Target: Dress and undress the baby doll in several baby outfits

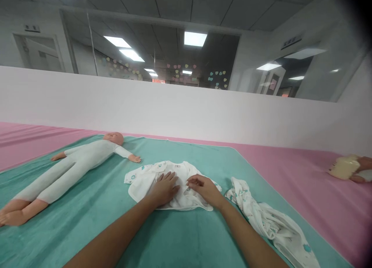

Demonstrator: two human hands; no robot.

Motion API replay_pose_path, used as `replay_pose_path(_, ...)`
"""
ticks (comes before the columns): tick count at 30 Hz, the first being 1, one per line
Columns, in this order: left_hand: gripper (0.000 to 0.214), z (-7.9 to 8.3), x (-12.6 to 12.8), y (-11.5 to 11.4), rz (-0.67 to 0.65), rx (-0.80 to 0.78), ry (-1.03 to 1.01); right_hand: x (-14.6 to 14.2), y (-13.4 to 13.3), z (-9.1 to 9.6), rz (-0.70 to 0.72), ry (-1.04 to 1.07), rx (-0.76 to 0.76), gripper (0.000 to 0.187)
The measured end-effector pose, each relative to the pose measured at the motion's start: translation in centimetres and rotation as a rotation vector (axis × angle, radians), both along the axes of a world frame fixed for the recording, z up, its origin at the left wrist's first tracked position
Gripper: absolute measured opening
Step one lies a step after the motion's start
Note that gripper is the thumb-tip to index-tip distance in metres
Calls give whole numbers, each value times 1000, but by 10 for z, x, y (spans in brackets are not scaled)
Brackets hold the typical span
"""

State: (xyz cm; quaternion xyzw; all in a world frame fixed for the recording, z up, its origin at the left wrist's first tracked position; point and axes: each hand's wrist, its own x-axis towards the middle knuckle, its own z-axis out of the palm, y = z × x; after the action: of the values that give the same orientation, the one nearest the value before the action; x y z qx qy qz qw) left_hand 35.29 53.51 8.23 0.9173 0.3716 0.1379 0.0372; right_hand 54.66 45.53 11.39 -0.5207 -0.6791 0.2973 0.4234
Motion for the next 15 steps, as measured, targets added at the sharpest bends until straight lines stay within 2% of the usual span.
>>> replay_pose_path(2, 41, -1, 1, 2, 11, -16, -3, 15, 7, -6, -154, -14, 54, 24)
replay_pose_path(5, 44, -4, 1, 9, 58, -32, -20, 43, 15, -16, -374, -214, 71, 27)
replay_pose_path(7, 46, -6, -2, 15, 109, -34, -37, 60, 16, -22, -395, -349, 13, 36)
replay_pose_path(9, 46, -7, -6, 21, 169, -36, -48, 72, 16, -25, -373, -400, -33, 37)
replay_pose_path(12, 39, -2, -9, 23, 275, 13, -97, 81, 16, -27, -426, -351, -40, 24)
replay_pose_path(15, 35, 9, 1, 14, 366, 78, -212, 83, 19, -29, -566, -260, 1, 22)
